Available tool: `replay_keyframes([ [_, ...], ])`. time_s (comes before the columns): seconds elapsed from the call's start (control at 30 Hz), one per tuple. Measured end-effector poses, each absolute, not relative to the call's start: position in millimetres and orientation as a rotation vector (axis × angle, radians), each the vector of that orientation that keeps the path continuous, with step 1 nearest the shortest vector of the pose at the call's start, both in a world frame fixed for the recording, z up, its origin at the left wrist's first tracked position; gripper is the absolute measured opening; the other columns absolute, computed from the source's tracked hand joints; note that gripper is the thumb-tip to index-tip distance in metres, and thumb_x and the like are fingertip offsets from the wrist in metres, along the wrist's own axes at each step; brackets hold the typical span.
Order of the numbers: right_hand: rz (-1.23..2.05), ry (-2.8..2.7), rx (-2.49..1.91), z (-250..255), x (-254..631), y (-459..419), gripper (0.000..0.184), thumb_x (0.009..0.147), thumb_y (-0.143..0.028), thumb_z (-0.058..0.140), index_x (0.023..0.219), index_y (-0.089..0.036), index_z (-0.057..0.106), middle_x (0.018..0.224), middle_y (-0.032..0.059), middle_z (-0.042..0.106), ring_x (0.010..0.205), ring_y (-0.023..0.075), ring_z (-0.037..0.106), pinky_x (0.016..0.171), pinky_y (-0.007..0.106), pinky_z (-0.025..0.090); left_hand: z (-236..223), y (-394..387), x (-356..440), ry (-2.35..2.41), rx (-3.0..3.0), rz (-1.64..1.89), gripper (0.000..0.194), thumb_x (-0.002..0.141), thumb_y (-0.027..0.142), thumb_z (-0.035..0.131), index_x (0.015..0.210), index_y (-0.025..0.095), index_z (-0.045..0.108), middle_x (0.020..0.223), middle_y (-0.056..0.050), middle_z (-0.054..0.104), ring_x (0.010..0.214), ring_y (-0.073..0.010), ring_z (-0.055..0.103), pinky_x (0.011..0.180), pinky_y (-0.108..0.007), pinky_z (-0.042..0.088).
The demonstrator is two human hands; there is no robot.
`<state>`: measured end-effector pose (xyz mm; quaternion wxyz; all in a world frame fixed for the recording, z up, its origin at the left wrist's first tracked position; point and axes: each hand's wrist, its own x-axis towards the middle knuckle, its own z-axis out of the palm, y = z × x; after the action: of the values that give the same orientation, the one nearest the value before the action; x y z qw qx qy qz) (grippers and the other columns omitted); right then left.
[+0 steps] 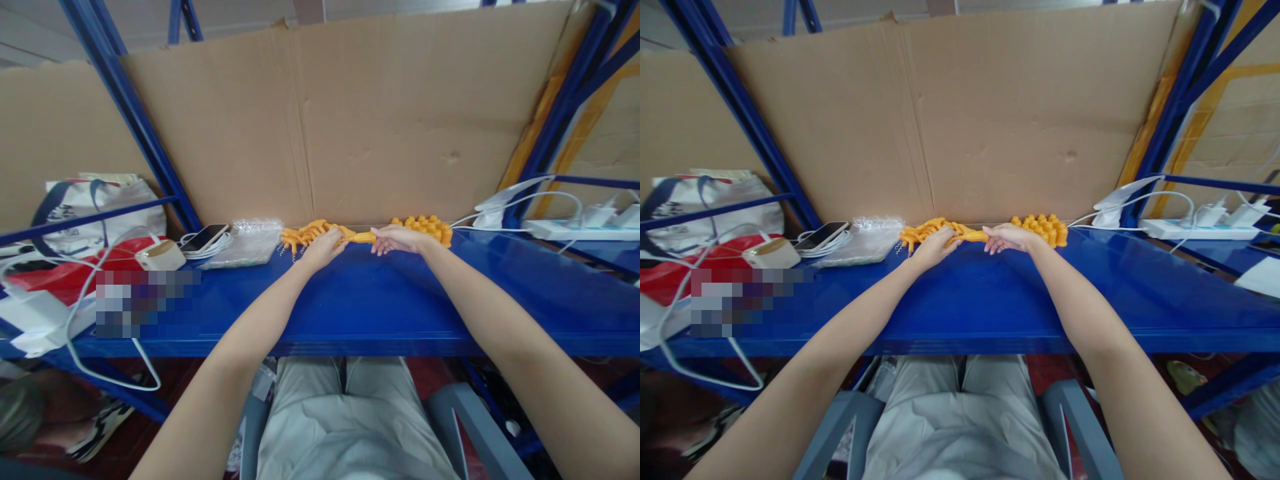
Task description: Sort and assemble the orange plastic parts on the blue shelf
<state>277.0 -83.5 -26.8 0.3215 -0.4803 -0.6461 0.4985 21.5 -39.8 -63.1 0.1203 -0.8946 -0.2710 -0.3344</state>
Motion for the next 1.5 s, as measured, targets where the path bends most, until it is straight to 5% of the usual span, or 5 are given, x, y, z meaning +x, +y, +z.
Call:
replay_keyframes([
  [0.2,1.315,-1.635,-1.362,-21.4,268.4,-89.8,0.053,0.101,-0.06,0.045,0.08,-0.015,0.065,0.069,0.0094,0.072,0.057,0.0133,0.065,0.052,0.021,0.05,-64.6,-36.2,22.1,-0.798,-2.589,-0.983,0.016,0.101,0.029,0.053,0.096,0.018,0.063,0.098,-0.007,0.067,0.093,-0.0201,0.067,0.083,-0.032,0.053],
  [0.47,1.266,-1.675,-1.23,-22.3,273.5,-89.2,0.01,0.095,-0.027,0.07,0.097,-0.018,0.065,0.088,0.0054,0.076,0.065,0.011,0.067,0.055,0.018,0.05,-64.3,-37.2,21.8,-0.789,-2.598,-1.005,0.016,0.1,0.029,0.054,0.097,0.018,0.064,0.098,-0.007,0.067,0.093,-0.0199,0.067,0.082,-0.031,0.053],
  [1.1,1.205,-1.689,-1.324,-23.5,269.7,-91.3,0.023,0.099,-0.038,0.062,0.1,-0.017,0.07,0.101,0.0115,0.077,0.071,0.0127,0.069,0.057,0.019,0.053,-61.4,-40.9,21.6,-0.803,-2.614,-0.978,0.01,0.099,0.024,0.057,0.099,0.017,0.063,0.101,-0.008,0.069,0.096,-0.0201,0.068,0.084,-0.032,0.054],
  [1.3,0.854,-1.825,-1.332,-24.0,261.8,-86.4,0.024,0.093,-0.037,0.068,0.11,-0.021,0.074,0.117,0.0098,0.075,0.096,0.0197,0.071,0.081,0.03,0.058,-58.4,-44.1,20.3,-0.768,-2.644,-0.958,0.009,0.098,0.024,0.056,0.096,0.018,0.062,0.099,-0.007,0.068,0.094,-0.0199,0.067,0.083,-0.032,0.054],
  [1.5,0.177,-2.202,-1.258,-30.5,237.8,-82.8,0.021,0.087,-0.027,0.069,0.104,-0.018,0.076,0.111,0.0097,0.076,0.104,0.0242,0.069,0.095,0.038,0.051,-56.0,-47.7,23.9,-0.746,-2.661,-0.852,0.011,0.098,0.024,0.053,0.099,0.018,0.062,0.1,-0.008,0.068,0.097,-0.0214,0.067,0.086,-0.033,0.054],
])
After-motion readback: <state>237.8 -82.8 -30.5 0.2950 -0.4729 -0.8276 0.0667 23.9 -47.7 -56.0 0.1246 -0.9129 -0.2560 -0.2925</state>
